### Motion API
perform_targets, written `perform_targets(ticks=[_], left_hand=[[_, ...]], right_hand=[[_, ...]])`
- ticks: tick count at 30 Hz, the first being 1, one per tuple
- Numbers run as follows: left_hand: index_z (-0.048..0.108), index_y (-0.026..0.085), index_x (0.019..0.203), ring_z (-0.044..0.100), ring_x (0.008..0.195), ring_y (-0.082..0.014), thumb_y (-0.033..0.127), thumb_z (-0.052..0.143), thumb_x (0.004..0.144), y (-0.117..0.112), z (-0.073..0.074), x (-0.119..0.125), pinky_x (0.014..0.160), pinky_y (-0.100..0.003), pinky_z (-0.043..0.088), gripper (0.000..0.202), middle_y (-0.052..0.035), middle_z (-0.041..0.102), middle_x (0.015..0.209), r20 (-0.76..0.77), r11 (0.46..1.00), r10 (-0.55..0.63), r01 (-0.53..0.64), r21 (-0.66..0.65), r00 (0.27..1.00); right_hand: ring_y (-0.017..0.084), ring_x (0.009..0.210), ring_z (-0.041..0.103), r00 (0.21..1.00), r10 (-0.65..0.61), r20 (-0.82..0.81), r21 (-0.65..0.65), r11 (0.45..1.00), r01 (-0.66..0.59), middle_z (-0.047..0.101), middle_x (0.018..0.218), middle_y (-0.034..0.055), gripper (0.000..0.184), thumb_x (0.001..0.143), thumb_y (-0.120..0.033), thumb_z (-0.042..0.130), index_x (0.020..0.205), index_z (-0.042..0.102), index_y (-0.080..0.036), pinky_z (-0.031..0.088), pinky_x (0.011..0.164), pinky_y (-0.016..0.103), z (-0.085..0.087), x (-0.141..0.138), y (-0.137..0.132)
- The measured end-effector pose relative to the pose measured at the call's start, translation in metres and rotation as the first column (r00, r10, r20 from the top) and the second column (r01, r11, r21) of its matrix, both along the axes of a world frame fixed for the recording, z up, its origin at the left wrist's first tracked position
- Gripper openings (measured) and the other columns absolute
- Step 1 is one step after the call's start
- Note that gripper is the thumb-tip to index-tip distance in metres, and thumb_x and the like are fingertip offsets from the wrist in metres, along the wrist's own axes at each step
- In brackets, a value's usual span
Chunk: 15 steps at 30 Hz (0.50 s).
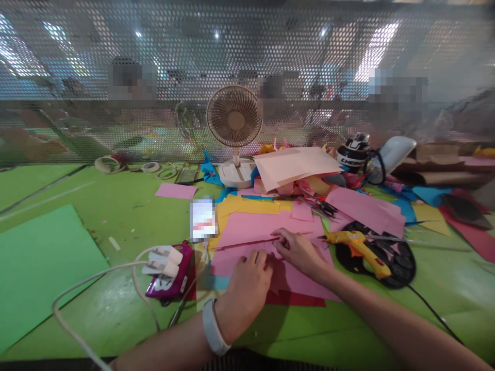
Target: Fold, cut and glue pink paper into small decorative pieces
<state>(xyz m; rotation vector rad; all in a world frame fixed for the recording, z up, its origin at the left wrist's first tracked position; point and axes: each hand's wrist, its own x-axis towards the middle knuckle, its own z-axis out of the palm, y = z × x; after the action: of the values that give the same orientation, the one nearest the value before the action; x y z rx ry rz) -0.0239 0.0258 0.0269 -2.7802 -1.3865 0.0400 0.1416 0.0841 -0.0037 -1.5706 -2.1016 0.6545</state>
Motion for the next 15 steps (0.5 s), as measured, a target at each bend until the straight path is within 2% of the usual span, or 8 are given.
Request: perform_targets(ticks=[15], left_hand=[[0.058, 0.014, 0.095, 0.051, 0.091, -0.0254, 0.012, 0.044, 0.082, -0.0004, 0.0007, 0.0012, 0.066, -0.037, 0.047, 0.019, -0.0109, 0.055, 0.101, -0.004, 1.0, 0.013, -0.013, -0.009, 1.0]], right_hand=[[0.012, 0.058, 0.061, 1.0, 0.019, 0.012, 0.005, 1.0, -0.019, 0.067, 0.069, -0.0005, 0.026, 0.08, -0.021, 0.045, 0.103, 0.057, -0.02, 0.037, 0.056, 0.02, 0.0005, 0.0007, -0.0007]])
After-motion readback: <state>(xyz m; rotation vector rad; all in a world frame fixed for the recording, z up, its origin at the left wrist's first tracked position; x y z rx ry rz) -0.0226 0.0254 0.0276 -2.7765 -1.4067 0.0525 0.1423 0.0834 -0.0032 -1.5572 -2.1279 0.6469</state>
